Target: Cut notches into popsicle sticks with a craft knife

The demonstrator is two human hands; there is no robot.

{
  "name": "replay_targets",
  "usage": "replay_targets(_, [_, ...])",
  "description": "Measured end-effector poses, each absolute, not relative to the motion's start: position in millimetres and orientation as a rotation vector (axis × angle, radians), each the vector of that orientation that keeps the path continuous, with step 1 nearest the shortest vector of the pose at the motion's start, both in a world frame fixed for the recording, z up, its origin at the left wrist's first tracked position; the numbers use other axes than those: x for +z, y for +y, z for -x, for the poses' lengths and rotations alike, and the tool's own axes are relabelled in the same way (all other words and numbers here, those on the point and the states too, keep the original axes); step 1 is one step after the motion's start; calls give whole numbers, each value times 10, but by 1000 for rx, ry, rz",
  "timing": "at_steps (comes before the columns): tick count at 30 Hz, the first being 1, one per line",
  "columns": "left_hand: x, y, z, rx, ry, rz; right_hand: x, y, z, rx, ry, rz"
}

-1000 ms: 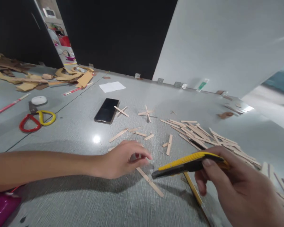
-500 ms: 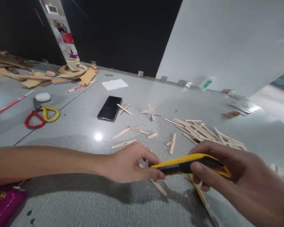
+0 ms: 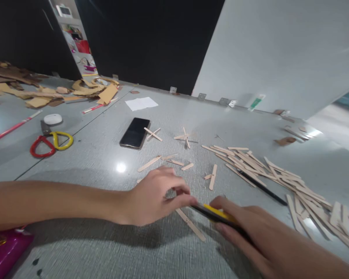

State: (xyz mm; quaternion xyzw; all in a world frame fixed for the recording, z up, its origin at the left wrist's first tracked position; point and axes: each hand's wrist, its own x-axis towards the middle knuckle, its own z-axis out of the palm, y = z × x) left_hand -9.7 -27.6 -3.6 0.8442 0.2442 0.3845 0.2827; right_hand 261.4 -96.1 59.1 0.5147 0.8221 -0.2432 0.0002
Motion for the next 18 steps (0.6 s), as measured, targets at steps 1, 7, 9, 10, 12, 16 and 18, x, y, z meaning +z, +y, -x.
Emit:
replay_targets(1, [-60,-281,123,999,642,-2328,601,-967,-2699,-708,2599,-1637])
replay_targets(7, [-206,-377,239,700,388,-2587,619,-1071,-2811,-516,2768,-1580])
replay_targets(9, [-215,-373,241,682,354,-2570,607,-1073,-2704,-531,2816,-1547])
replay_targets(10, [-214,-362,236,680,345,-2559,605,-1062,-2644,-531,2841,-1523])
replay_targets(12, [-210,-329,216,671,339,-2508,606,-1025,-2541,-500,2913,-1454])
replay_targets(16, [-202,-260,164,637,433,-2255,581,-979,-2478,-407,3009,-1361])
replay_targets(18, [-190,-236,145,629,478,-2188,534,-983,-2519,-403,3028,-1369])
